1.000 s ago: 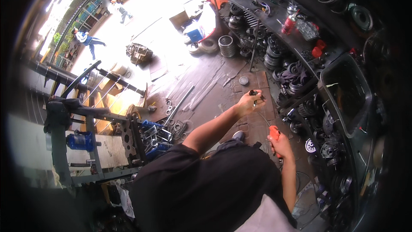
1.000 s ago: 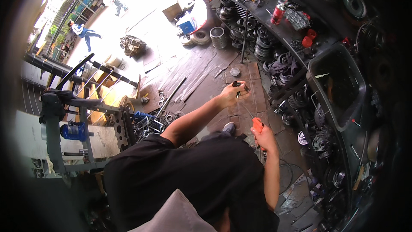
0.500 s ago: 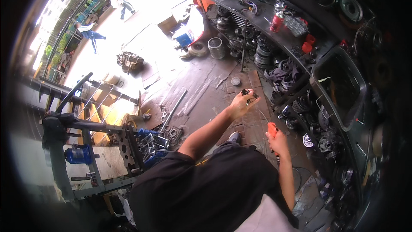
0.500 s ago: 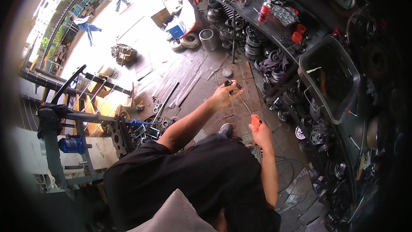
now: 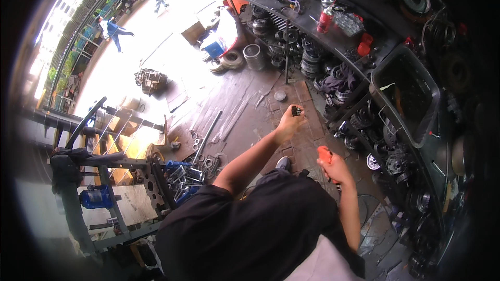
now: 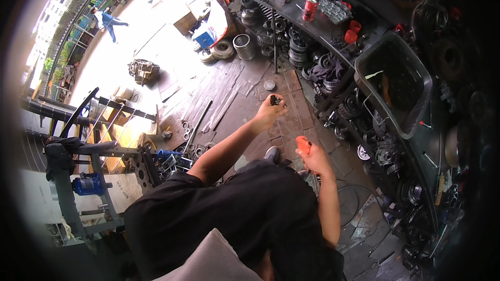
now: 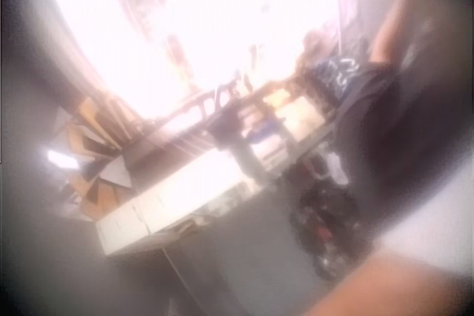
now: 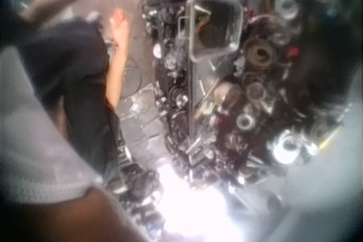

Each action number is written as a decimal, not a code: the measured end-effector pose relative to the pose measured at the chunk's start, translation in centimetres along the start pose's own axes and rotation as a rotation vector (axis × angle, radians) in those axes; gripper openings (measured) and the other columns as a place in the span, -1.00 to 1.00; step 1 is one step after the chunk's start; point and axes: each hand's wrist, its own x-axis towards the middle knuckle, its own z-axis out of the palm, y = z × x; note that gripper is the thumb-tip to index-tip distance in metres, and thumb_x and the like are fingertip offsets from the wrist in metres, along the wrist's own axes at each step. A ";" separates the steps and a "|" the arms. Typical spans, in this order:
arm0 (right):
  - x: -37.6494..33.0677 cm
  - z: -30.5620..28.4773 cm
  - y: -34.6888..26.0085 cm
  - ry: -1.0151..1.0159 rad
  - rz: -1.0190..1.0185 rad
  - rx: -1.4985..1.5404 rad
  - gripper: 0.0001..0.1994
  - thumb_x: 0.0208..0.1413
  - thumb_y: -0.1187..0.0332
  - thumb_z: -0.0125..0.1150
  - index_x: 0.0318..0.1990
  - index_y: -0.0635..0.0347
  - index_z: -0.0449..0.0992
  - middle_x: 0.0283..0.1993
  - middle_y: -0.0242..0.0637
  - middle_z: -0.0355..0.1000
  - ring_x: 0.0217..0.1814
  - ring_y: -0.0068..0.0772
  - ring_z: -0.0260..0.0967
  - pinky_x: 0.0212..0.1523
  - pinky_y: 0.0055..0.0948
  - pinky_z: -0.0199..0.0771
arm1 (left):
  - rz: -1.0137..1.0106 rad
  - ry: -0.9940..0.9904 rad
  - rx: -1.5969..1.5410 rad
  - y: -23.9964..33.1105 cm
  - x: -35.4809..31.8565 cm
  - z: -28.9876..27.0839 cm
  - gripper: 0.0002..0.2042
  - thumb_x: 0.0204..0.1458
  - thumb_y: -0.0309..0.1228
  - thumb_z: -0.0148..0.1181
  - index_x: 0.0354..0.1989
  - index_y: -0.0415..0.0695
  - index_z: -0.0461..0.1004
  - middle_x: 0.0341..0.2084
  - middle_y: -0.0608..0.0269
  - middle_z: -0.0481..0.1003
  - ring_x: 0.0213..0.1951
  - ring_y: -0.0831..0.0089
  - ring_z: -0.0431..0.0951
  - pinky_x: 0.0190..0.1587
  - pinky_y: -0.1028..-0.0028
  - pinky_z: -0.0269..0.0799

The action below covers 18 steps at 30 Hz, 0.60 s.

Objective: The person handles small engine parts and a flexible hose, moving between a parts cart and a workbench. They wash a component in a sink, then route and attach the hose to an engine block, adjusting its position with both hands.

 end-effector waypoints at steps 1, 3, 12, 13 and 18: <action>-0.2 0.1 -0.2 -0.002 -0.046 -0.001 -0.55 0.11 0.14 0.33 0.01 0.34 0.52 -0.18 0.10 0.57 -0.09 0.04 0.56 -0.08 -0.15 0.52 | 0.006 -0.012 0.052 -0.1 -0.2 0.0 -0.82 0.21 -0.54 0.18 -0.07 -0.07 0.37 -0.26 0.30 0.41 -0.24 0.42 0.50 -0.07 0.37 0.59; -0.5 -0.1 -0.7 -0.011 -0.078 -0.015 -0.54 0.11 0.14 0.33 0.03 0.31 0.52 -0.16 0.08 0.57 -0.08 0.00 0.57 -0.07 -0.16 0.52 | -0.010 -0.007 0.286 -0.3 -0.5 0.1 -0.78 0.19 -0.54 0.19 -0.03 -0.05 0.37 -0.24 0.30 0.41 -0.24 0.42 0.50 -0.14 0.41 0.56; -0.3 0.4 -0.2 -0.061 -0.191 -0.149 -0.58 0.13 0.03 0.28 -0.07 0.21 0.57 -0.22 -0.02 0.58 -0.18 -0.04 0.55 -0.13 -0.11 0.48 | 0.059 -0.400 0.049 -1.4 -0.6 -1.7 -0.86 0.13 -0.57 0.16 -0.16 -0.11 0.43 -0.40 0.43 0.37 -0.28 0.51 0.48 -0.09 0.37 0.50; 0.1 0.6 0.2 -0.081 -0.155 -0.169 -0.56 0.11 0.02 0.29 -0.04 0.18 0.56 -0.21 0.00 0.57 -0.17 0.03 0.54 -0.13 -0.08 0.49 | -0.021 -0.419 0.044 -1.0 -0.1 -1.4 -0.93 0.20 -0.51 0.13 -0.18 -0.10 0.43 -0.40 0.44 0.38 -0.21 0.53 0.48 -0.01 0.36 0.48; -0.2 0.8 1.9 -0.018 -0.245 -0.115 -0.59 0.04 0.04 0.35 -0.26 0.29 0.57 -0.36 0.06 0.54 -0.30 0.13 0.52 -0.24 -0.03 0.48 | -0.126 -0.294 0.013 -0.4 0.6 -0.4 -0.81 0.35 -0.36 0.03 -0.11 -0.22 0.50 -0.18 0.29 0.55 -0.14 0.51 0.50 0.12 0.36 0.47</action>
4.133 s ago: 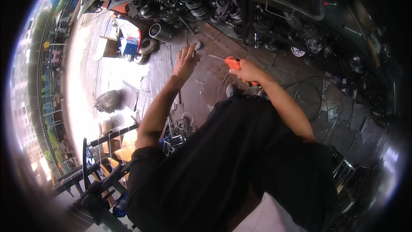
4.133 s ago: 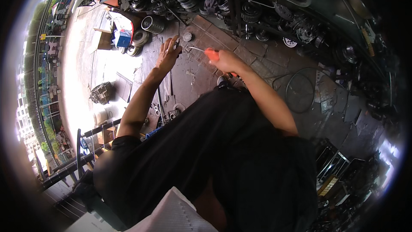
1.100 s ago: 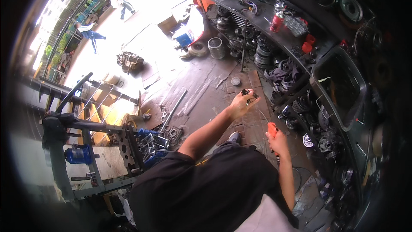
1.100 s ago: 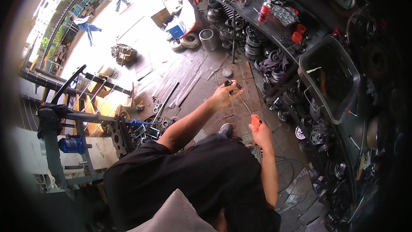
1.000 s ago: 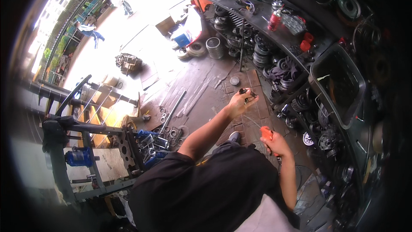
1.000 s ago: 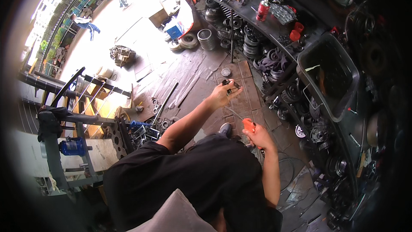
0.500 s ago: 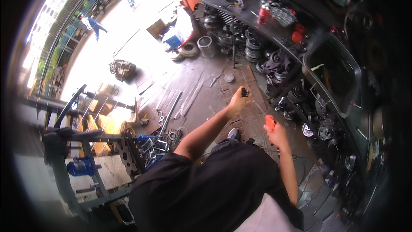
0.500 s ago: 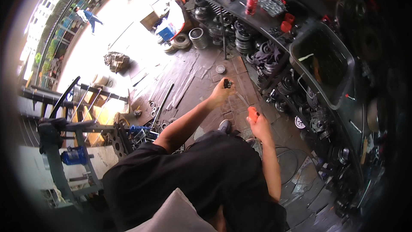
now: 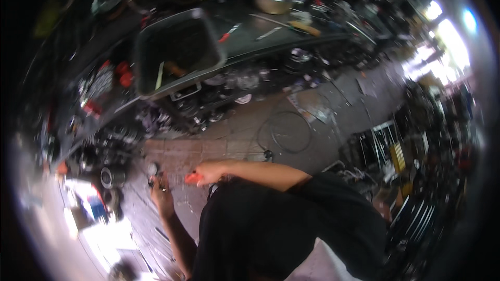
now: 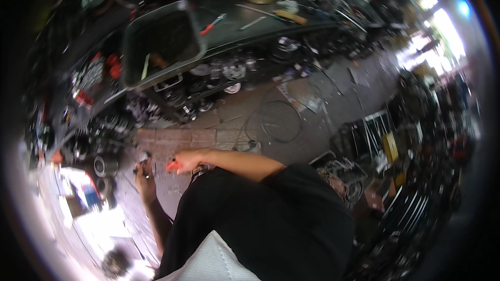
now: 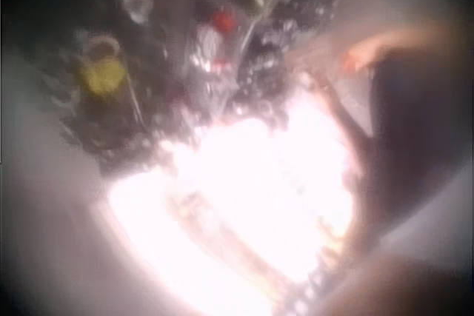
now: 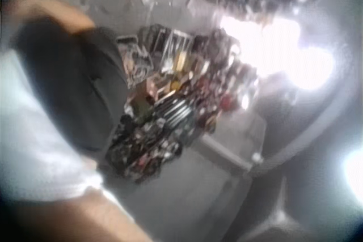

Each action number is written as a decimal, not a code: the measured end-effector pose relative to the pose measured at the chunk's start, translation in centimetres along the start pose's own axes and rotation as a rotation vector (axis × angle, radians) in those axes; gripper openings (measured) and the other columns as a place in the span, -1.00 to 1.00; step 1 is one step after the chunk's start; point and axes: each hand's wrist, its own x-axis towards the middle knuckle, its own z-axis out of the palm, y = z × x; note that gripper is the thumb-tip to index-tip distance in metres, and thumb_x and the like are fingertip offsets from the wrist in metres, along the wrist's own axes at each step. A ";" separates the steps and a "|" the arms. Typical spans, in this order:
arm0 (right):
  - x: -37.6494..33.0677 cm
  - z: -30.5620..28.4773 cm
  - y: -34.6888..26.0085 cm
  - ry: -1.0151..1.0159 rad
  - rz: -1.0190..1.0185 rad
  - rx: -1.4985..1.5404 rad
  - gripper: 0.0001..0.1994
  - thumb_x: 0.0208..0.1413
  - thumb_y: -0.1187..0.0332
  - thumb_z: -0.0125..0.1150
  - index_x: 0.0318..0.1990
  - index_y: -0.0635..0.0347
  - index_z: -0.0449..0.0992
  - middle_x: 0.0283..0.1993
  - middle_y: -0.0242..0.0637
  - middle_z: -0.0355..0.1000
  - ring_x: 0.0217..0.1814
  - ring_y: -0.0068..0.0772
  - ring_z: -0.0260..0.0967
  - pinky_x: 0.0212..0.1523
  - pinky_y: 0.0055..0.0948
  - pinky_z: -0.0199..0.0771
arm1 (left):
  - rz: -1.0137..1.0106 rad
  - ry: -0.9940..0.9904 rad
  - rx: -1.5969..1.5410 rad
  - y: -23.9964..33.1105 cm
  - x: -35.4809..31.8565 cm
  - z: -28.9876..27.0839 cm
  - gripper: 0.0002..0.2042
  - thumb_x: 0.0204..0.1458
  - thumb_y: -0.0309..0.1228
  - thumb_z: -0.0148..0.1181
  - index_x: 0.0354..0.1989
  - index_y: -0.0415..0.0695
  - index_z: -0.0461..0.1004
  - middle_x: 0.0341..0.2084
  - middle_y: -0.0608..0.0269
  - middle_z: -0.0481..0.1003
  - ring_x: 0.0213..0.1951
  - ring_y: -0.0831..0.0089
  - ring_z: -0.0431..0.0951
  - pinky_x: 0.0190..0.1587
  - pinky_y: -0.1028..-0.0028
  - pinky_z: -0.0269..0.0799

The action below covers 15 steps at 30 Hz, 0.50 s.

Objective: The person handles small engine parts and a flexible hose, moving between a parts cart and a workbench. They wash a component in a sink, then route and attach the hose to an engine block, adjusting its position with both hands.

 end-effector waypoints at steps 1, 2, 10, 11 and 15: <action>-0.3 -0.1 0.0 0.078 -0.005 -0.013 -0.60 0.05 0.05 0.35 -0.26 0.30 0.57 -0.36 0.06 0.53 -0.32 0.12 0.51 -0.26 -0.04 0.48 | 0.096 -0.111 0.350 -0.2 0.2 0.0 -0.78 0.36 -0.35 0.00 -0.06 -0.27 0.48 -0.11 0.20 0.54 -0.08 0.46 0.50 0.15 0.37 0.47; -0.6 -0.3 -0.1 0.114 0.053 -0.065 -0.60 0.05 0.07 0.35 -0.26 0.30 0.56 -0.37 0.06 0.53 -0.33 0.12 0.50 -0.27 -0.05 0.47 | 0.186 -0.147 0.661 0.0 0.3 -0.3 -0.74 0.37 -0.35 -0.02 -0.01 -0.31 0.45 -0.05 0.11 0.53 -0.02 0.42 0.50 0.18 0.38 0.47; -2.3 -1.3 -0.4 0.163 0.072 -0.001 -0.68 0.12 0.13 0.31 -0.10 0.14 0.55 -0.27 -0.02 0.56 -0.26 0.07 0.51 -0.22 -0.04 0.43 | -0.004 0.006 0.016 -0.4 4.0 -1.1 -0.71 0.34 -0.43 0.01 0.06 -0.44 0.31 0.02 -0.16 0.43 0.19 0.18 0.42 0.31 0.26 0.44; -2.3 -1.2 -0.3 0.098 0.069 -0.003 -0.68 0.12 0.13 0.31 -0.08 0.12 0.55 -0.26 -0.03 0.56 -0.25 0.07 0.51 -0.22 -0.05 0.44 | 0.035 0.057 0.077 -1.0 4.1 -0.9 -0.79 0.31 -0.45 0.05 0.04 -0.28 0.35 -0.07 0.01 0.45 0.11 0.24 0.48 0.17 0.30 0.55; -1.4 -1.4 0.2 0.160 0.086 -0.026 -0.62 0.16 0.09 0.27 0.09 -0.02 0.53 -0.19 -0.12 0.57 -0.17 -0.02 0.52 -0.20 -0.11 0.46 | 0.135 0.047 0.358 -2.7 3.7 0.1 -0.78 0.21 -0.60 0.13 -0.01 -0.07 0.36 -0.14 0.24 0.42 -0.16 0.42 0.50 -0.03 0.45 0.50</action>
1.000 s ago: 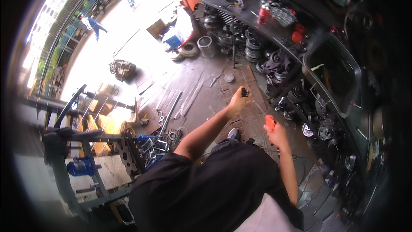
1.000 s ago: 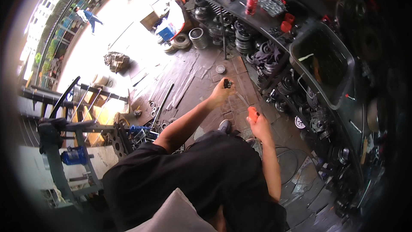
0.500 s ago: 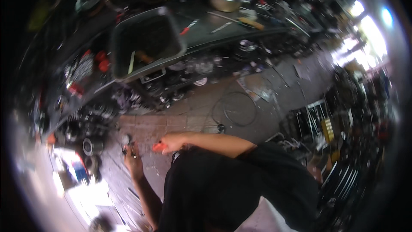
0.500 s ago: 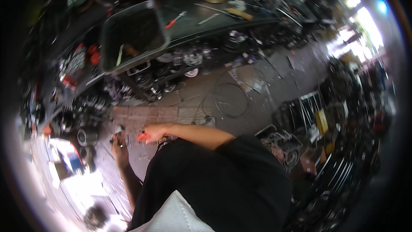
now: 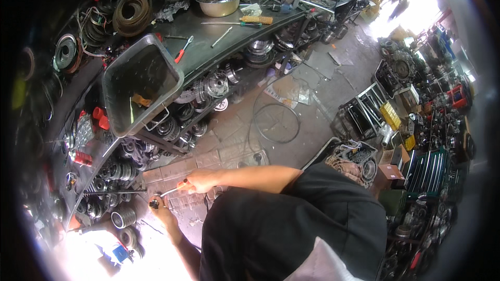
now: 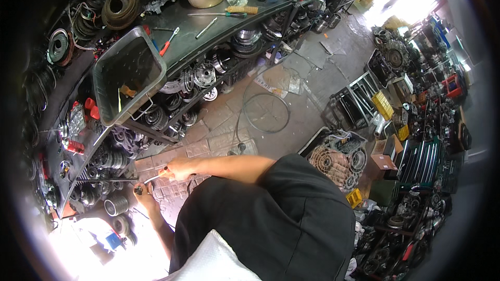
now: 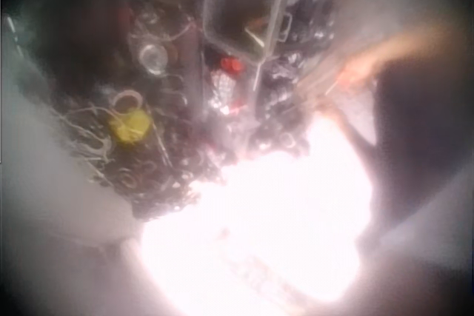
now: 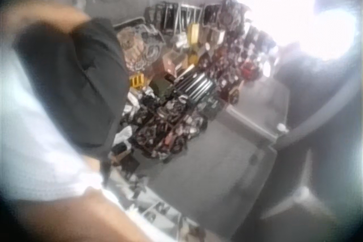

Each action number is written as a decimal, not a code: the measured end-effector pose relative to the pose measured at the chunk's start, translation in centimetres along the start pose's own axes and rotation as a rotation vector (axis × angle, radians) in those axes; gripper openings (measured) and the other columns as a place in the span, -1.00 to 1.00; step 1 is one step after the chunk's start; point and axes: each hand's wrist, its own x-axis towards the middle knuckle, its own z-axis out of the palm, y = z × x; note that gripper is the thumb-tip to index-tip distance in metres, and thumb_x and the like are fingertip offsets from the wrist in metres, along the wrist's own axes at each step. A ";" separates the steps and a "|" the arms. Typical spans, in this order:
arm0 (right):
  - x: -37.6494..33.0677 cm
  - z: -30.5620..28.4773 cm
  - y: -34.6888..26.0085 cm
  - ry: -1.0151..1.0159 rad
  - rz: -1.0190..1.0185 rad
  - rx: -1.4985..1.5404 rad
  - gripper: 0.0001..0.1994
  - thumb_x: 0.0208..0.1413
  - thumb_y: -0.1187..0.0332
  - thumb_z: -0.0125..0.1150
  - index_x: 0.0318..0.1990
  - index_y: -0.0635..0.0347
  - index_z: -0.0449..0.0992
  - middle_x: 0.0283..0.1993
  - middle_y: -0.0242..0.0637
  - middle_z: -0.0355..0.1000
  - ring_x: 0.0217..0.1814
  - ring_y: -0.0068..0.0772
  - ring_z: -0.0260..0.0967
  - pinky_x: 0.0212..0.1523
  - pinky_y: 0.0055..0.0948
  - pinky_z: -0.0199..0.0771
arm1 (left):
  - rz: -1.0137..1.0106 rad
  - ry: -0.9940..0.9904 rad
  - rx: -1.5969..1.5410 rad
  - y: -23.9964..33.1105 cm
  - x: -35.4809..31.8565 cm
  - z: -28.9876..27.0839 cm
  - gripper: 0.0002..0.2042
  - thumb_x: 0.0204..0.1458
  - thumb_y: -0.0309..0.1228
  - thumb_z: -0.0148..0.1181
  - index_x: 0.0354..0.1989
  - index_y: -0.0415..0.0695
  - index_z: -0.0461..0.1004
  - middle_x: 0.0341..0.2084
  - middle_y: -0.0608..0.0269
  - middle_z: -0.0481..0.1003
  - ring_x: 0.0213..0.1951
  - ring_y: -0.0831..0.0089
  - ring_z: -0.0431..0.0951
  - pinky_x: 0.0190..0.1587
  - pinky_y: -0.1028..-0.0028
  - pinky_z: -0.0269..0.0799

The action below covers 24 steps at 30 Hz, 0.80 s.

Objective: The person handles small engine parts and a flexible hose, moving between a parts cart and a workbench. They wash a component in a sink, then route and attach the hose to an engine block, adjusting its position with both hands.

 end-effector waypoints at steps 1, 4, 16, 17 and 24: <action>0.2 0.0 0.2 0.019 0.042 -0.065 -0.61 0.17 0.09 0.26 0.12 -0.05 0.52 -0.18 -0.13 0.57 -0.16 -0.04 0.52 -0.19 -0.12 0.46 | 0.050 -0.040 0.128 0.0 -0.2 0.2 -0.74 0.18 -0.64 0.13 -0.02 -0.06 0.36 -0.15 0.25 0.42 -0.16 0.43 0.49 -0.02 0.44 0.49; 0.3 0.3 0.6 0.053 0.043 -0.047 -0.60 0.20 0.11 0.22 0.18 -0.11 0.49 -0.11 -0.12 0.57 -0.14 -0.07 0.53 -0.17 -0.14 0.48 | 0.268 -0.189 0.667 0.4 -1.0 0.0 -0.59 -0.03 -0.79 0.11 -0.03 -0.06 0.38 -0.18 0.22 0.43 -0.20 0.40 0.48 -0.02 0.40 0.45; -0.8 0.2 0.2 -0.027 0.016 0.160 -0.56 0.27 0.25 0.13 0.31 -0.16 0.40 0.27 -0.16 0.41 -0.01 -0.10 0.51 0.00 -0.23 0.50 | 0.543 -0.172 1.147 2.9 -2.7 -1.2 -0.67 0.04 -0.75 0.09 -0.02 -0.18 0.38 -0.16 -0.03 0.45 -0.13 0.10 0.53 -0.06 0.22 0.49; -1.0 0.0 0.0 -0.018 0.072 0.194 -0.57 0.28 0.24 0.13 0.30 -0.16 0.41 0.26 -0.16 0.42 -0.01 -0.09 0.51 0.00 -0.23 0.50 | 0.428 -0.158 0.949 2.7 -2.4 -1.3 -0.70 0.09 -0.73 0.08 -0.01 -0.17 0.38 -0.17 0.00 0.45 -0.14 0.15 0.53 -0.05 0.26 0.51; -1.5 0.1 1.0 -0.071 -0.089 0.035 -0.51 0.23 0.15 0.17 0.33 -0.14 0.36 0.27 -0.27 0.42 0.08 -0.03 0.47 0.05 -0.18 0.48 | -0.095 -0.172 -0.284 3.7 -1.6 -1.4 -0.75 0.35 -0.45 -0.03 0.06 -0.39 0.27 -0.02 -0.06 0.42 0.13 0.12 0.46 0.27 0.34 0.48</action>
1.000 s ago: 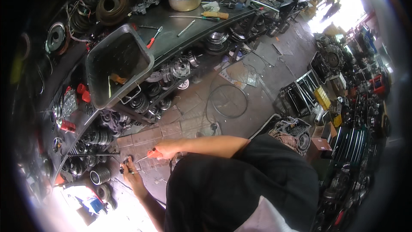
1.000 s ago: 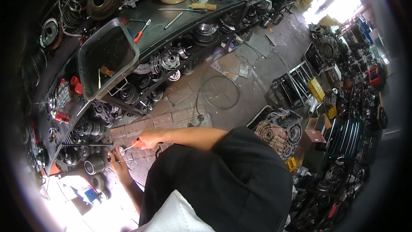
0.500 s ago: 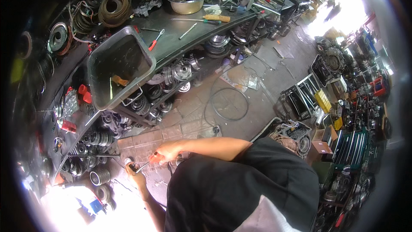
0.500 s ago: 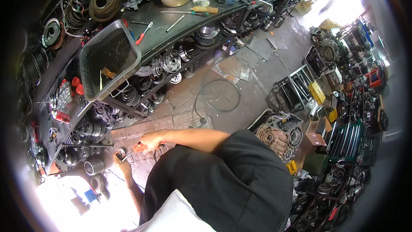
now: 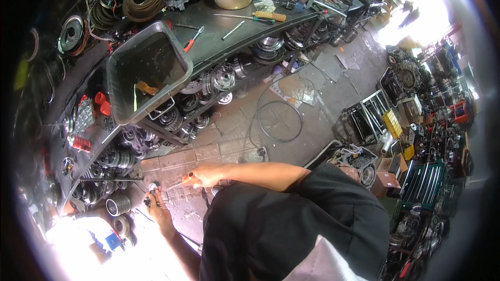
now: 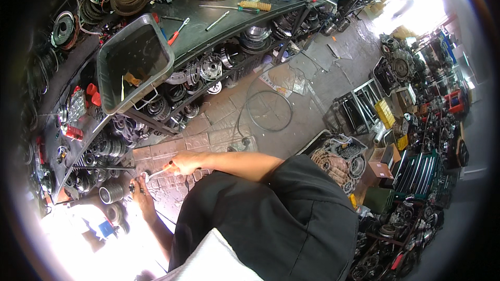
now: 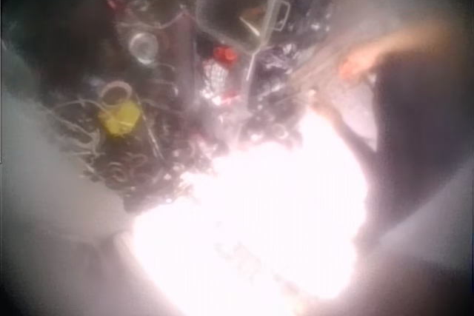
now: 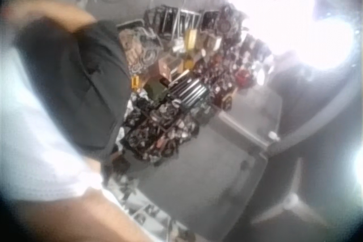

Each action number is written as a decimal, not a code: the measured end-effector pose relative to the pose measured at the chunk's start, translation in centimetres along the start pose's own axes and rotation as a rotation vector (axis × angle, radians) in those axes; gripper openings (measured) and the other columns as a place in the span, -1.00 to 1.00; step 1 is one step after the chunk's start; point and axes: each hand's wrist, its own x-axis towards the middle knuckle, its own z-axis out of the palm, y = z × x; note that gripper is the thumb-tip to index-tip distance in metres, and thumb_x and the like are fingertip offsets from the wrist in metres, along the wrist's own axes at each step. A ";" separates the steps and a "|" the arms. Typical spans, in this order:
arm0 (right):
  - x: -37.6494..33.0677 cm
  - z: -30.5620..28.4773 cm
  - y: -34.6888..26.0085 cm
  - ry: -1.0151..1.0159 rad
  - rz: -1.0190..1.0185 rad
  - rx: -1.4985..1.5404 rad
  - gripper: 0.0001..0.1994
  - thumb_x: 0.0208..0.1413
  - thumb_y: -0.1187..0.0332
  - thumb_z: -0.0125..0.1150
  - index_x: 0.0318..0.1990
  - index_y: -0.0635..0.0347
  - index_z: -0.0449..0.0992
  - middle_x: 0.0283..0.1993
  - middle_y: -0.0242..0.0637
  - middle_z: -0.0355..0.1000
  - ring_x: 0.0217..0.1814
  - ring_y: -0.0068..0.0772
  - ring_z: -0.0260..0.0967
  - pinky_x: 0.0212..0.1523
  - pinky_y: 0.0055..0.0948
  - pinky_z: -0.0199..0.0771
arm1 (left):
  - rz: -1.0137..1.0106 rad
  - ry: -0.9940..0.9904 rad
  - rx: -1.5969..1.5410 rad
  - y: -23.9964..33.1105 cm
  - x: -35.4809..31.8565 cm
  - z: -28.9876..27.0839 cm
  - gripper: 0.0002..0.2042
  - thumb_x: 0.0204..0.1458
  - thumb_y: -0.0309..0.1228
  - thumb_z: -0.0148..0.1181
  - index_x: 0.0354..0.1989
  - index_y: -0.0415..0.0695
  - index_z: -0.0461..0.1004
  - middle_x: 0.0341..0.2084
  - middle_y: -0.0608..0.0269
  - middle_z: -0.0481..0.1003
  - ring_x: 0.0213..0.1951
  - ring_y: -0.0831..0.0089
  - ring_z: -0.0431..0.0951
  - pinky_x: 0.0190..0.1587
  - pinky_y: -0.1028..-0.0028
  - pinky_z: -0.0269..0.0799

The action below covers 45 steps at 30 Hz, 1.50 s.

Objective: The person handles small engine parts and a flexible hose, moving between a parts cart and a workbench. They wash a component in a sink, then route and attach the hose to an engine block, adjusting its position with both hands.

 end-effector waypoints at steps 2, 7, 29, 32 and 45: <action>0.1 0.2 0.3 0.024 -0.012 -0.020 -0.50 0.24 0.15 0.16 0.33 -0.13 0.36 0.26 -0.27 0.42 0.09 -0.03 0.47 0.06 -0.18 0.49 | 0.050 0.039 0.043 0.2 -0.3 0.5 -0.74 0.33 -0.48 0.01 0.06 -0.42 0.29 -0.07 -0.04 0.47 0.06 0.28 0.48 0.22 0.40 0.45; 0.0 -0.5 0.2 0.112 -0.086 -0.018 -0.53 0.28 0.12 0.12 0.32 -0.10 0.37 0.15 -0.24 0.49 0.03 -0.03 0.50 0.01 -0.19 0.50 | 0.315 0.091 0.647 -0.6 0.2 0.0 -0.81 0.27 -0.58 0.08 0.02 -0.27 0.36 -0.07 0.12 0.44 -0.03 0.37 0.44 0.06 0.44 0.41; -6.3 -6.8 5.6 0.062 0.147 -0.013 -0.48 0.20 0.02 0.24 0.23 0.06 0.44 -0.17 -0.03 0.58 -0.17 -0.02 0.56 -0.15 -0.19 0.51 | 0.262 -0.102 1.220 -2.2 -0.5 12.1 -0.66 0.09 -0.73 0.01 0.06 -0.23 0.33 0.10 -0.07 0.33 -0.08 0.16 0.52 -0.27 0.40 0.72; -9.0 -8.7 8.2 0.291 0.044 0.257 -0.57 0.21 0.02 0.24 0.01 0.19 0.51 -0.16 0.03 0.57 -0.12 0.00 0.56 -0.11 -0.15 0.51 | 0.185 -0.075 0.825 -3.8 -1.2 16.1 -0.70 0.17 -0.72 -0.02 0.06 -0.26 0.34 0.01 0.02 0.39 -0.05 0.27 0.53 -0.25 0.38 0.72; -6.0 -32.0 27.2 1.724 0.040 0.611 -0.78 0.23 0.38 0.29 -0.03 0.24 0.51 -0.21 -0.41 0.51 -0.25 -0.67 0.43 -0.26 -0.61 0.51 | -0.218 -0.454 0.570 -3.3 6.5 28.6 -0.58 0.19 -0.61 0.16 0.22 -0.25 0.29 -0.02 0.11 0.46 -0.09 0.37 0.56 -0.30 0.41 0.70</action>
